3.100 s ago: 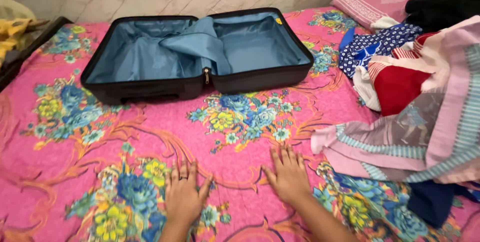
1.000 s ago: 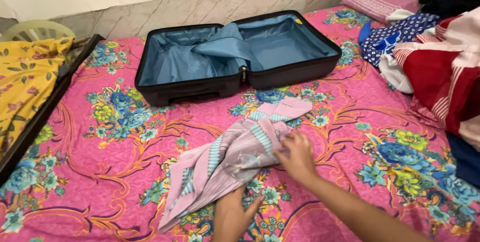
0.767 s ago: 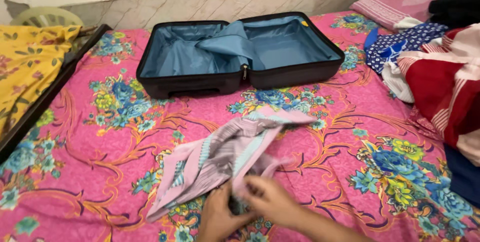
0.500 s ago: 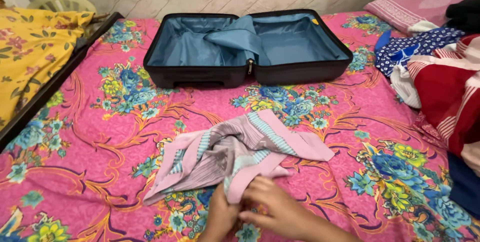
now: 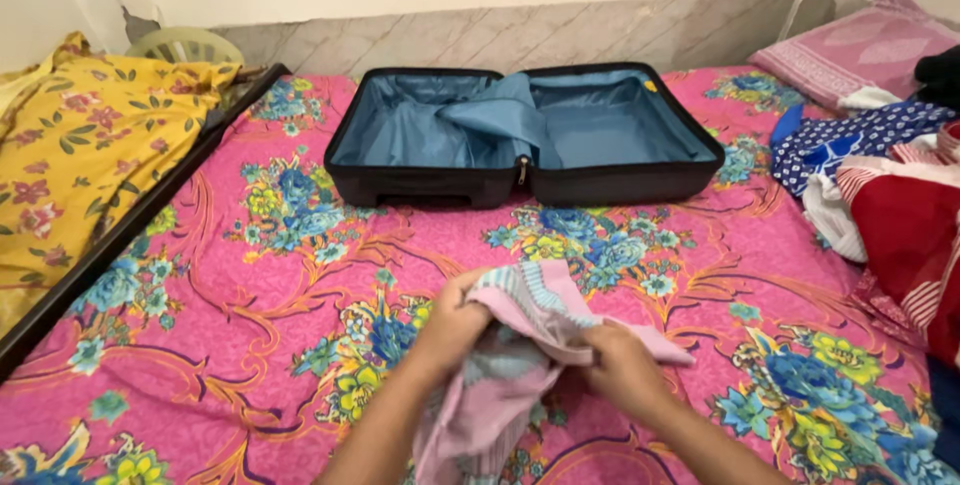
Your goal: The person opens an empty hard-shell suitcase on a bed, folds a patterned cloth and a larger red and white patterned towel, and then places both folded items into the suitcase.
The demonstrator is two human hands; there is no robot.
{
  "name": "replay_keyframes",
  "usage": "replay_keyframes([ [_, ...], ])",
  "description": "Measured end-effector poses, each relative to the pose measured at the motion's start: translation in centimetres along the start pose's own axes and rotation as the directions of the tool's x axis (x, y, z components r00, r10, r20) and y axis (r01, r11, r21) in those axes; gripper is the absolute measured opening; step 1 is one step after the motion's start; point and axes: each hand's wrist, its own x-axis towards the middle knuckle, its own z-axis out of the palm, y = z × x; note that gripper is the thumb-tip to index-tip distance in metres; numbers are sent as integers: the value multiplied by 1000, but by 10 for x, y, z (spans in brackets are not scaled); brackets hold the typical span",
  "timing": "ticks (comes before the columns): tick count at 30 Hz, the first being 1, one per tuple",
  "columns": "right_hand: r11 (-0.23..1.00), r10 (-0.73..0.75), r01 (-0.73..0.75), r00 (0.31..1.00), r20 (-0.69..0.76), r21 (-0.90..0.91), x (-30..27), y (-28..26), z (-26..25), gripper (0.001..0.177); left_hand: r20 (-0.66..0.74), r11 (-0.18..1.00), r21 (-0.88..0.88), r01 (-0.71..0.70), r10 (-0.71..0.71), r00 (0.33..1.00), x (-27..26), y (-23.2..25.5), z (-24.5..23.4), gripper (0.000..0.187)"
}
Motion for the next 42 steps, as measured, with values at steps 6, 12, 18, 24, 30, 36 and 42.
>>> replay_keyframes([
  [6,937,284,-262,957,-66,229,62,59,-117,24,-127,291,956,25,339,932,8,96,-49,42],
  [12,970,12,-166,766,643,179,43,19,-265,50,105,448,892,69,-354,929,-18,130,-128,26],
  [18,881,471,-290,612,635,-374,83,-12,-297,40,8,133,987,90,-598,802,25,152,-163,41],
  [24,786,3,-146,972,-234,-600,160,31,-329,46,282,-311,929,-200,247,927,139,201,-176,31],
  [30,917,-18,-153,906,-422,-368,168,155,-400,30,353,-361,922,-140,635,688,113,265,-155,25],
  [36,974,21,-84,957,-288,-208,98,252,-395,24,369,-440,889,-130,519,771,66,224,-174,33],
  [42,765,202,-242,970,-135,-597,9,233,-329,44,249,-399,907,-134,251,935,26,149,-207,38],
])
